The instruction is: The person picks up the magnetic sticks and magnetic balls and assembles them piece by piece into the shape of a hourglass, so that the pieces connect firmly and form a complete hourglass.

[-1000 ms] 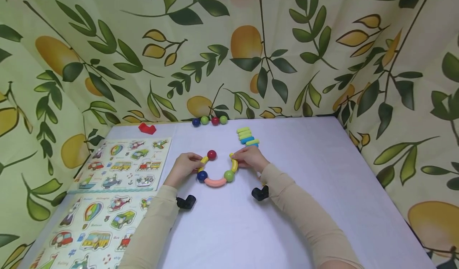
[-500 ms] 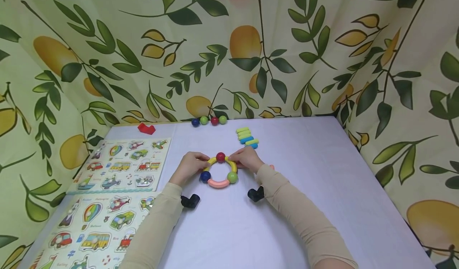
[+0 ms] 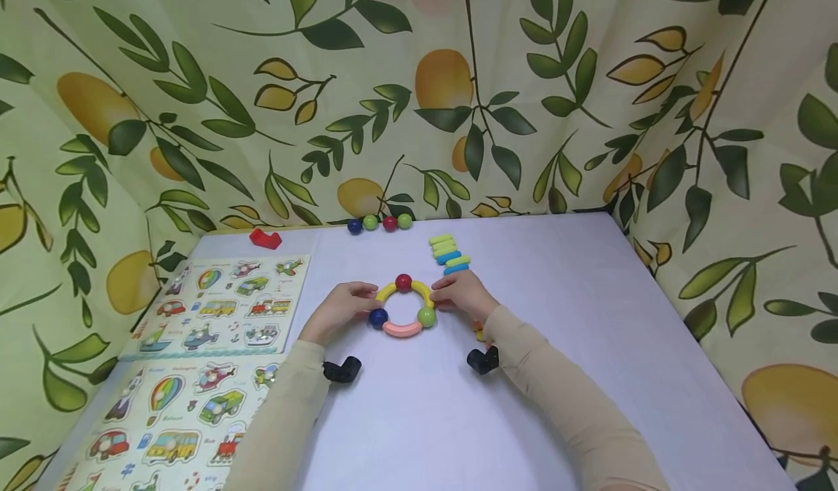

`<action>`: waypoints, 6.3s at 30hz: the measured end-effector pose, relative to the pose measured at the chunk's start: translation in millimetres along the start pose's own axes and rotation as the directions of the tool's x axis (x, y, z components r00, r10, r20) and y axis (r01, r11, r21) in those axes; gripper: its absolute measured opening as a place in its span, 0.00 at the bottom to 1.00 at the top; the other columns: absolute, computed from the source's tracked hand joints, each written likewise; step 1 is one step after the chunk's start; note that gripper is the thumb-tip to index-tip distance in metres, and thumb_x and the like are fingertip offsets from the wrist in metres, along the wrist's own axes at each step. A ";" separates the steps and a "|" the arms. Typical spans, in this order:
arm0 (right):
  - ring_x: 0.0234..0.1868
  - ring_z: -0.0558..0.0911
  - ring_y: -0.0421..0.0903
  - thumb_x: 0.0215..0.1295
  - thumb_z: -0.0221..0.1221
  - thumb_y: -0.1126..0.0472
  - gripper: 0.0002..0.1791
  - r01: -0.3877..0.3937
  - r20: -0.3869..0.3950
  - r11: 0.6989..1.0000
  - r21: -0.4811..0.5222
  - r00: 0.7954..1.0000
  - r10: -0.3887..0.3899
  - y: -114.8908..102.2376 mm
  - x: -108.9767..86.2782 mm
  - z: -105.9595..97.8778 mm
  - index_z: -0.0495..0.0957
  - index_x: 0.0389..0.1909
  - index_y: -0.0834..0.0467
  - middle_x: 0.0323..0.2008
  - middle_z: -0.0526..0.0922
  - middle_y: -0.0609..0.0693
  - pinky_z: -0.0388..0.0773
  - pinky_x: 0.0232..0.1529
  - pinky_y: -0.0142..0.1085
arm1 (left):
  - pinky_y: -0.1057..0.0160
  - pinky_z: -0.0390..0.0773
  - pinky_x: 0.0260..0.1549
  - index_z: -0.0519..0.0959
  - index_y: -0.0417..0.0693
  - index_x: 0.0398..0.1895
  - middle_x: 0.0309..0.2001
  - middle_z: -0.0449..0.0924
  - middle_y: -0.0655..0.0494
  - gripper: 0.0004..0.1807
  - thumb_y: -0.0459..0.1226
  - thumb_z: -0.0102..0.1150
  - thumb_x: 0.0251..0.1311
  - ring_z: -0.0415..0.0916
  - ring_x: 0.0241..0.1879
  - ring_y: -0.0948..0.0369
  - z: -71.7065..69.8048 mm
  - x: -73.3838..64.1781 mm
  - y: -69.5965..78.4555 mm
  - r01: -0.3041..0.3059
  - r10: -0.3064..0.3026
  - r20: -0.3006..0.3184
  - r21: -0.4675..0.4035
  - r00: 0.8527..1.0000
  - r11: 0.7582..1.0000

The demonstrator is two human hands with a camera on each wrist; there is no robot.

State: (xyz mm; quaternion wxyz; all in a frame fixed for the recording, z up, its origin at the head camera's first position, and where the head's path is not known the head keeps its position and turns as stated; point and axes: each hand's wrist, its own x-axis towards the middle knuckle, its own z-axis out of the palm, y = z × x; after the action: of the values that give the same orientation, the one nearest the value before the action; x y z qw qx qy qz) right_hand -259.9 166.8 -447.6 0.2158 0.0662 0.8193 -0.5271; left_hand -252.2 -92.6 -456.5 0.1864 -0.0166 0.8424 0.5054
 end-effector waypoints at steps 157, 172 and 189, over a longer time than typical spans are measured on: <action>0.58 0.77 0.59 0.60 0.66 0.67 0.21 0.214 -0.084 0.797 -0.565 0.946 -0.314 -4.9 56.5 -35.9 0.81 0.55 0.65 0.54 0.80 0.64 0.72 0.66 0.52 | 0.66 0.79 0.33 0.79 0.54 0.58 0.58 0.80 0.50 0.21 0.41 0.67 0.61 0.76 0.44 0.56 20.1 5.1 -3.7 -0.133 0.137 -0.025 0.124 0.990 0.983; 0.53 0.77 0.56 0.66 0.63 0.60 0.22 0.233 -0.214 0.944 -0.235 0.935 -0.284 8.7 0.8 -26.6 0.77 0.59 0.63 0.51 0.81 0.61 0.76 0.55 0.45 | 0.68 0.85 0.31 0.78 0.40 0.48 0.47 0.83 0.42 0.16 0.30 0.68 0.56 0.81 0.30 0.61 21.2 5.2 -2.9 -0.077 0.065 -0.128 -0.092 0.990 0.993; 0.59 0.78 0.54 0.59 0.70 0.58 0.19 0.343 -0.175 0.936 -0.075 0.920 -0.351 23.4 -28.4 15.9 0.84 0.51 0.58 0.49 0.87 0.55 0.73 0.58 0.44 | 0.68 0.84 0.33 0.78 0.42 0.41 0.41 0.81 0.47 0.15 0.32 0.73 0.52 0.79 0.34 0.60 24.3 2.9 -4.0 -0.068 0.060 -0.119 -0.063 0.991 0.996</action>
State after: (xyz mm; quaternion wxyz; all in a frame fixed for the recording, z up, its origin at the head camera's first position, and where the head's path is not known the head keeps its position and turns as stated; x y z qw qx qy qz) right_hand -222.1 166.2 -460.7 0.0431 -0.0359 0.8455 -0.5310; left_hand -246.8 -73.2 -471.0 0.1196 -0.0256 0.8347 0.5369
